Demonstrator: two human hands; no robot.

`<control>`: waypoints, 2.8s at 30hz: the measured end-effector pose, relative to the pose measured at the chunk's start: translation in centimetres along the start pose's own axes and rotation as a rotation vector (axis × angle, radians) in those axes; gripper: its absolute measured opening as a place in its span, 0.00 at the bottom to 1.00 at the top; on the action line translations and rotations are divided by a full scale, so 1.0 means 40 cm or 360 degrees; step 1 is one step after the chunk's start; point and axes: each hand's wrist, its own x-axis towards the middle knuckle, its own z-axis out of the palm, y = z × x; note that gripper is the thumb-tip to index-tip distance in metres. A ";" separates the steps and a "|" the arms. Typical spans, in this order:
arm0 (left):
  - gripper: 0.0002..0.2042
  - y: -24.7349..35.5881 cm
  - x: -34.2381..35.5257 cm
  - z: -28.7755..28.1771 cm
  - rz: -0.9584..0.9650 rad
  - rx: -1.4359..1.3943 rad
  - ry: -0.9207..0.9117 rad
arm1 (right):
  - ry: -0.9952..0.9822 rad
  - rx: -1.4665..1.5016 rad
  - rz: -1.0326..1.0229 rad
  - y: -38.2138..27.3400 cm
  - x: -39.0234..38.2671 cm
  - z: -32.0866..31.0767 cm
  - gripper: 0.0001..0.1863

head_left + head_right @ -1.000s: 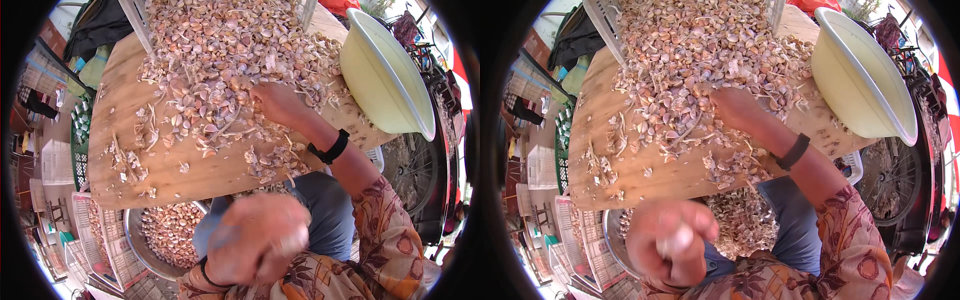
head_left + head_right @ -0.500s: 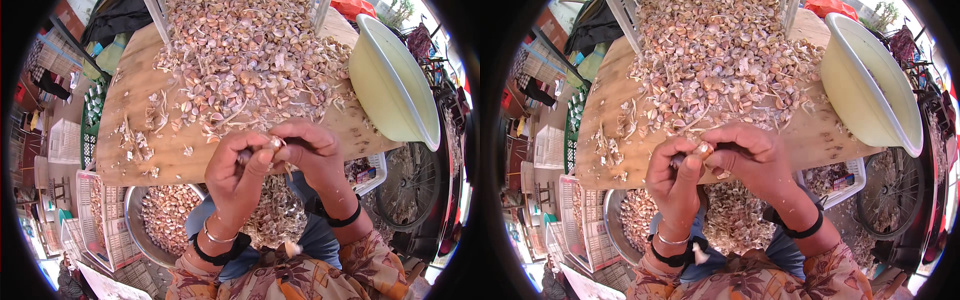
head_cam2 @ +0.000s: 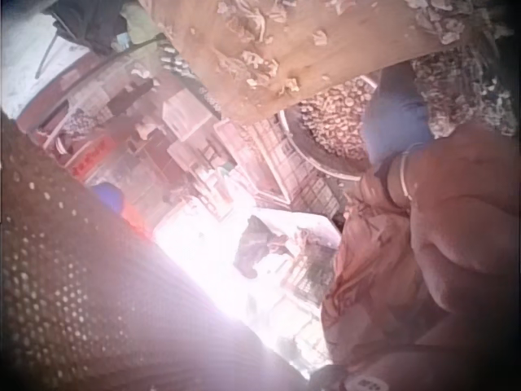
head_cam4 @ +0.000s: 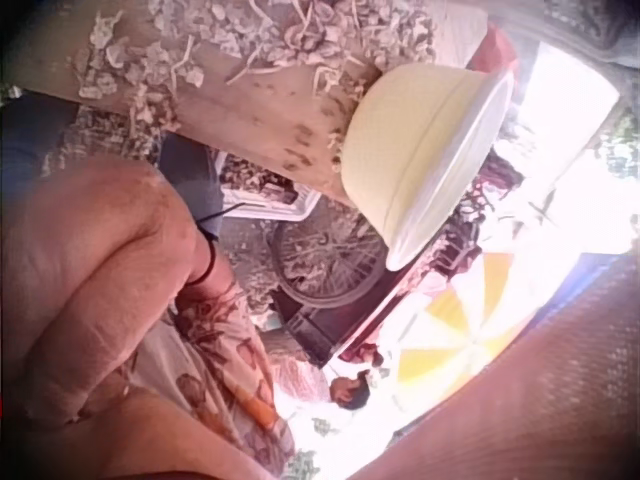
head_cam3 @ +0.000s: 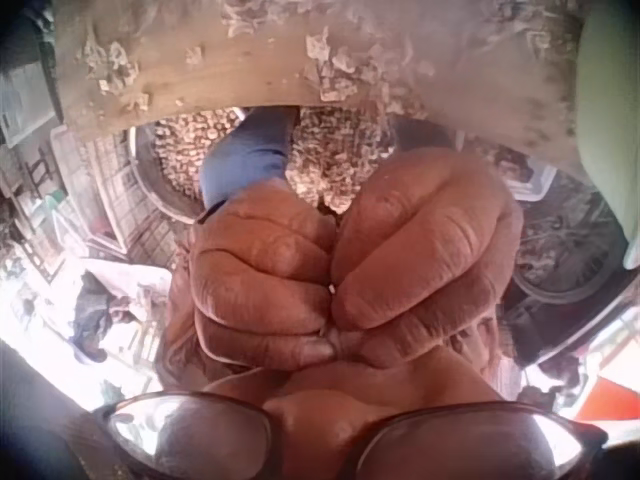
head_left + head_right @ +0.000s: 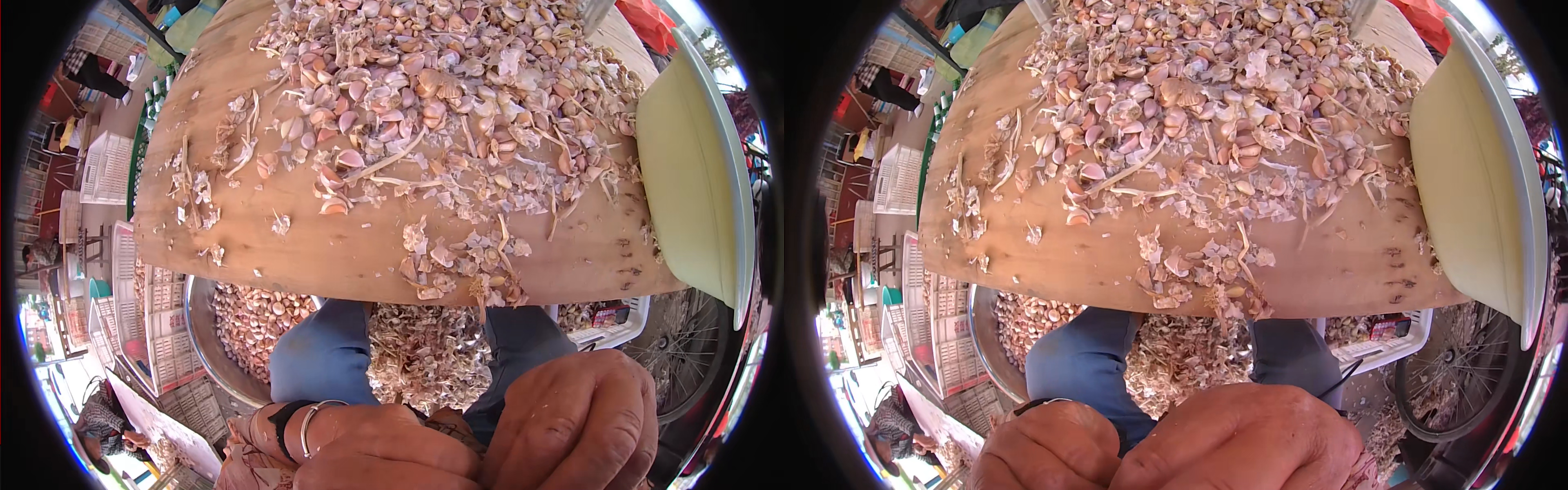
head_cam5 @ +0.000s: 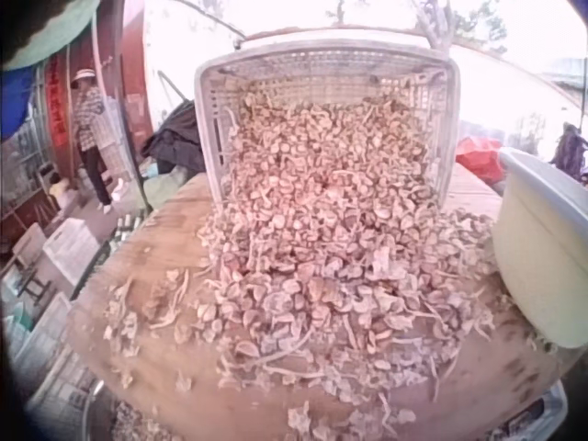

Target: Peeling garlic cloves by hand and placing them into a bowl.

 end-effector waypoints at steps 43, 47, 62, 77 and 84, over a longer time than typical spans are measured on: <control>0.09 -0.216 -0.125 -0.063 -0.0843 0.0086 0.0777 | 0.0135 -0.1256 0.1049 0.068 0.071 -0.241 0.05; 0.07 -0.007 -0.212 -0.192 -0.0657 0.0244 0.1171 | 0.0265 -0.1080 0.0937 0.057 0.089 -0.267 0.06; 0.07 -0.231 -0.074 -0.369 -0.0300 0.2530 -0.0521 | 0.0535 -0.1219 0.0908 0.083 0.125 -0.311 0.08; 0.06 0.302 -0.053 0.113 0.0130 0.0190 -0.0109 | 0.0446 -0.1155 0.1042 0.092 0.115 -0.309 0.07; 0.05 0.309 -0.107 0.048 0.0365 0.0633 -0.0210 | 0.0451 -0.1251 0.1026 0.101 0.109 -0.300 0.07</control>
